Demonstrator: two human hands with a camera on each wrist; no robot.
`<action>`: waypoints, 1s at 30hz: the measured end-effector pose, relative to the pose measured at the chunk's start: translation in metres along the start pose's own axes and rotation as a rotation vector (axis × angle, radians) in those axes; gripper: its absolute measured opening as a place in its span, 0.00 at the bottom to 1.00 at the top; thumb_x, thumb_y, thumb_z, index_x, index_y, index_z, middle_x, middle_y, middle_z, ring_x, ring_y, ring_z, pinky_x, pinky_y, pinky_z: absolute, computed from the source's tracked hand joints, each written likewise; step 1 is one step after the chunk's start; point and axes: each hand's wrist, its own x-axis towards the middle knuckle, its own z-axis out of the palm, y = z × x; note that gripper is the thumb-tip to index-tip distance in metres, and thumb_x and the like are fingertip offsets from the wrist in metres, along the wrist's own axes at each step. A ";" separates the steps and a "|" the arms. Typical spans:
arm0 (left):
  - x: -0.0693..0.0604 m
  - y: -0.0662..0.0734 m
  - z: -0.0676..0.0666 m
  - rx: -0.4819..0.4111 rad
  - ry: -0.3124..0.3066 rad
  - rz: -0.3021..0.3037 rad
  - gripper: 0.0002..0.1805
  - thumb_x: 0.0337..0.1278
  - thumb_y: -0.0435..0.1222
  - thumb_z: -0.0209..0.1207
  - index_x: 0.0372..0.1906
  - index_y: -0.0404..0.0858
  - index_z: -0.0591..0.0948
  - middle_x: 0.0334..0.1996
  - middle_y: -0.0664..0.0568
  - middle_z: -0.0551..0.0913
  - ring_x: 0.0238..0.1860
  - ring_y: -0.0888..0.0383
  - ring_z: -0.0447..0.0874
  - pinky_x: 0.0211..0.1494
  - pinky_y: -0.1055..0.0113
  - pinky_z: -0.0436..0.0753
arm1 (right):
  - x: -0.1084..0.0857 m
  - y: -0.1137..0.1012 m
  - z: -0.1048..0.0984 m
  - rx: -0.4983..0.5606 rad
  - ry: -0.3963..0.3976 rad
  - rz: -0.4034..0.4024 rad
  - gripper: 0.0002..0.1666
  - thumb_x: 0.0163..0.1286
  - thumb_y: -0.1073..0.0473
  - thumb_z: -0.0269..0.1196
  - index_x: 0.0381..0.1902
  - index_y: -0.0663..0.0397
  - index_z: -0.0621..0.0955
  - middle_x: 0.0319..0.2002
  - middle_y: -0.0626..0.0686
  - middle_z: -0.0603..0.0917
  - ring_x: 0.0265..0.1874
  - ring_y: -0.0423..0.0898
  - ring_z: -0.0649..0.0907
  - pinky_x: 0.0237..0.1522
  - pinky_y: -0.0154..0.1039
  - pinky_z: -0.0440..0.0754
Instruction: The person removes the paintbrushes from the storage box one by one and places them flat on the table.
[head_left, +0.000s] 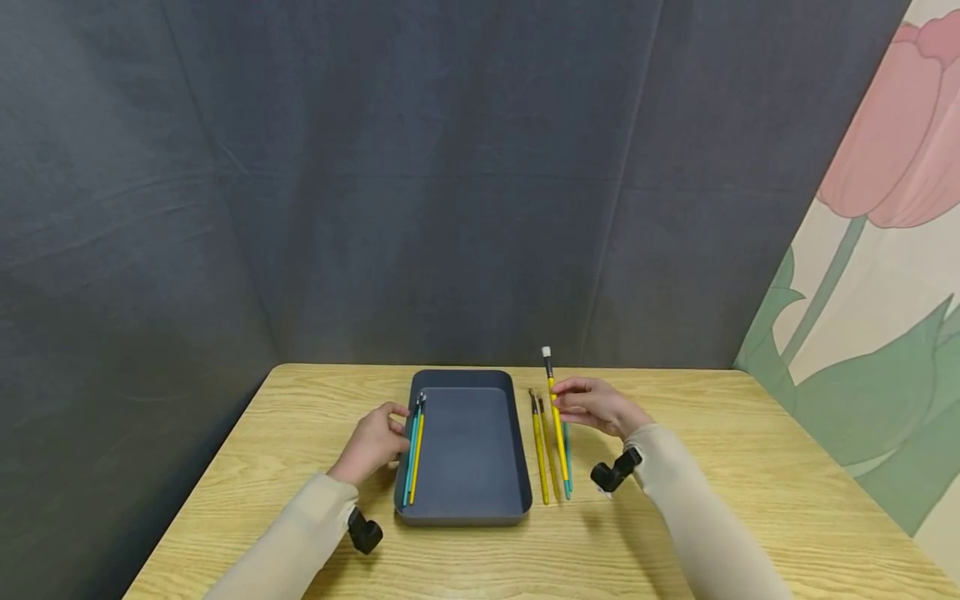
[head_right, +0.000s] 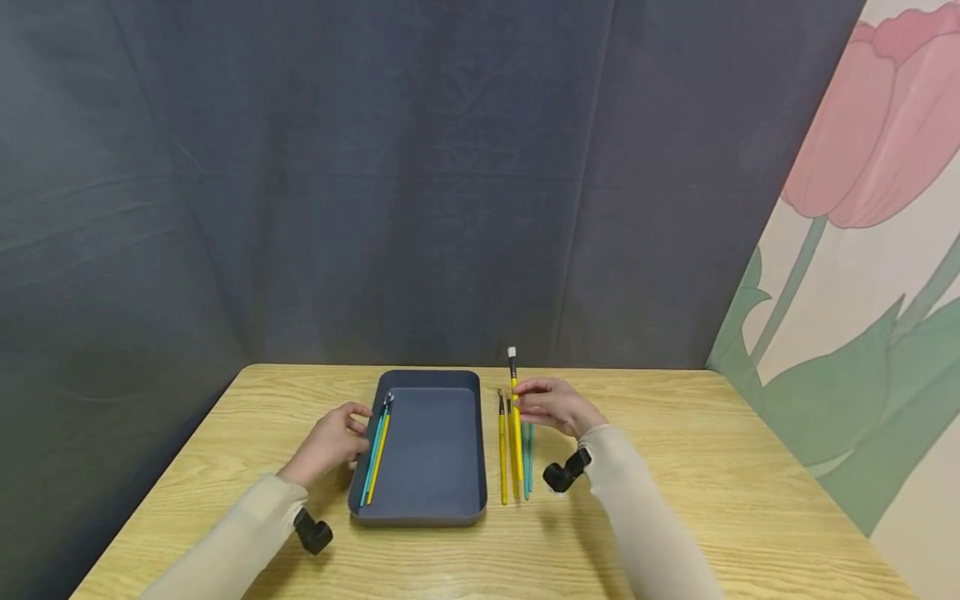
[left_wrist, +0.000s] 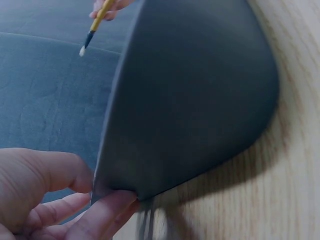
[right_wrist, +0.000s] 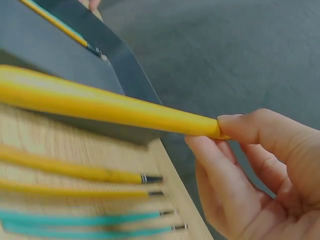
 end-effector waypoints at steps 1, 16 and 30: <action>0.000 0.000 0.000 0.000 -0.001 0.000 0.28 0.44 0.22 0.62 0.57 0.31 0.73 0.38 0.40 0.79 0.31 0.54 0.80 0.32 0.63 0.84 | -0.002 0.002 -0.004 0.005 -0.001 0.002 0.12 0.70 0.69 0.55 0.50 0.61 0.77 0.40 0.51 0.82 0.37 0.40 0.84 0.47 0.38 0.84; 0.000 0.001 -0.001 0.016 0.001 -0.024 0.28 0.46 0.22 0.62 0.57 0.32 0.74 0.37 0.42 0.79 0.31 0.54 0.80 0.32 0.64 0.83 | -0.009 0.026 -0.032 -0.042 0.077 0.071 0.20 0.69 0.72 0.54 0.57 0.77 0.69 0.41 0.56 0.80 0.36 0.41 0.83 0.44 0.37 0.85; 0.002 -0.003 0.000 -0.004 0.004 0.011 0.28 0.43 0.22 0.62 0.57 0.31 0.74 0.37 0.40 0.80 0.30 0.55 0.80 0.31 0.64 0.83 | -0.002 0.038 -0.030 -0.164 0.159 0.150 0.18 0.68 0.70 0.57 0.53 0.76 0.74 0.37 0.54 0.82 0.31 0.41 0.83 0.38 0.36 0.85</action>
